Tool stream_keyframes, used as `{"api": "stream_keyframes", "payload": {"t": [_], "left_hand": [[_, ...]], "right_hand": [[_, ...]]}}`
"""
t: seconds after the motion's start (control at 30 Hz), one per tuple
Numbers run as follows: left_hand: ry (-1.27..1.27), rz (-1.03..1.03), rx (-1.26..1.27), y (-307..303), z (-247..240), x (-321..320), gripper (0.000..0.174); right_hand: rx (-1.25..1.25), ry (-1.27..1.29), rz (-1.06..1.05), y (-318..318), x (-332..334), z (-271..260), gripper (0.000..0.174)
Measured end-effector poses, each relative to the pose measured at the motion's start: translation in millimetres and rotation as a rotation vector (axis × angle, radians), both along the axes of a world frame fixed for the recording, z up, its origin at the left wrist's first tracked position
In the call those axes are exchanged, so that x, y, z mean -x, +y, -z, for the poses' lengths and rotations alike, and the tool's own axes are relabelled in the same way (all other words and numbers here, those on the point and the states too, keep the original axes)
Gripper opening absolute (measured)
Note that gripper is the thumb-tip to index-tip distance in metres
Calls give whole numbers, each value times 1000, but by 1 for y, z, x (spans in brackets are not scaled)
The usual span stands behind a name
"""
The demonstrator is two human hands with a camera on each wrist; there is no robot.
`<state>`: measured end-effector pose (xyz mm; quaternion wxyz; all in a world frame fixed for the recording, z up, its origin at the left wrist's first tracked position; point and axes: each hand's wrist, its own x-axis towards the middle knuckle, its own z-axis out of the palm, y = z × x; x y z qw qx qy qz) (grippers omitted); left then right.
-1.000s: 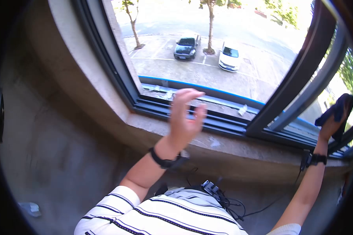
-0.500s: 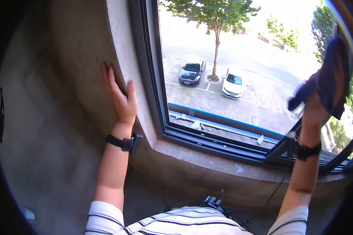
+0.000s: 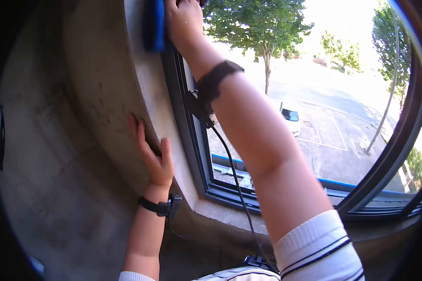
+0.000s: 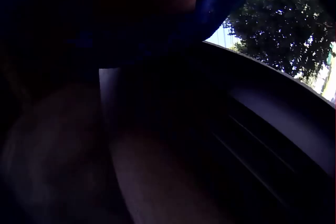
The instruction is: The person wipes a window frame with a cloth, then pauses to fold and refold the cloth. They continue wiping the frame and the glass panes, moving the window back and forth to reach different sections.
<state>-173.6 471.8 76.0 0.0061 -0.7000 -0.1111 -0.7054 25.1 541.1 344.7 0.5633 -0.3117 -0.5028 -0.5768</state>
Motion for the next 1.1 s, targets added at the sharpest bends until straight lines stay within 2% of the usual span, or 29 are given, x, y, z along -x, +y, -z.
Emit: {"api": "stream_keyframes", "payload": {"t": [0.1,0.13,0.17,0.2,0.27,0.33,0.47,0.53,0.7,0.83,0.87,0.97,1.0,1.03,1.07,1.1], "left_hand": [[2,6,30,-2,1,-1,63],[10,-4,28,-1,0,-2,63],[5,-3,19,-2,1,-2,62],[1,-2,10,-2,3,-2,62],[2,-7,5,-2,3,-3,62],[1,-9,-7,-3,2,-4,61],[17,-30,14,-9,2,-2,61],[29,-56,33,-8,2,-3,61],[23,27,42,-6,7,-4,62],[92,-76,30,-13,2,-4,61],[75,-55,28,-12,3,-5,61],[64,-64,46,-13,4,-5,61],[88,-96,18,-11,4,-3,61],[111,-126,-16,-9,2,-2,61],[86,-106,-17,-8,2,-3,61],[64,-81,-20,-8,1,-4,61]], "right_hand": [[273,227,-569,-87,58,45,33],[333,260,-684,-82,52,56,33],[341,278,-647,-74,46,72,31],[402,201,-471,-67,38,91,47],[490,143,-430,-71,36,122,68],[517,139,-585,-80,39,159,68],[592,150,-620,-93,41,252,53],[653,138,-532,-98,41,301,51],[817,306,-650,-119,48,383,48],[926,401,-804,-142,37,412,45],[915,371,-739,-148,35,414,44],[1011,392,-752,-165,28,431,44],[981,416,-748,-167,29,434,36],[1158,784,-1035,-175,31,425,33],[1237,1017,-1262,-181,27,411,32],[969,844,-1247,-180,22,400,33]]}}
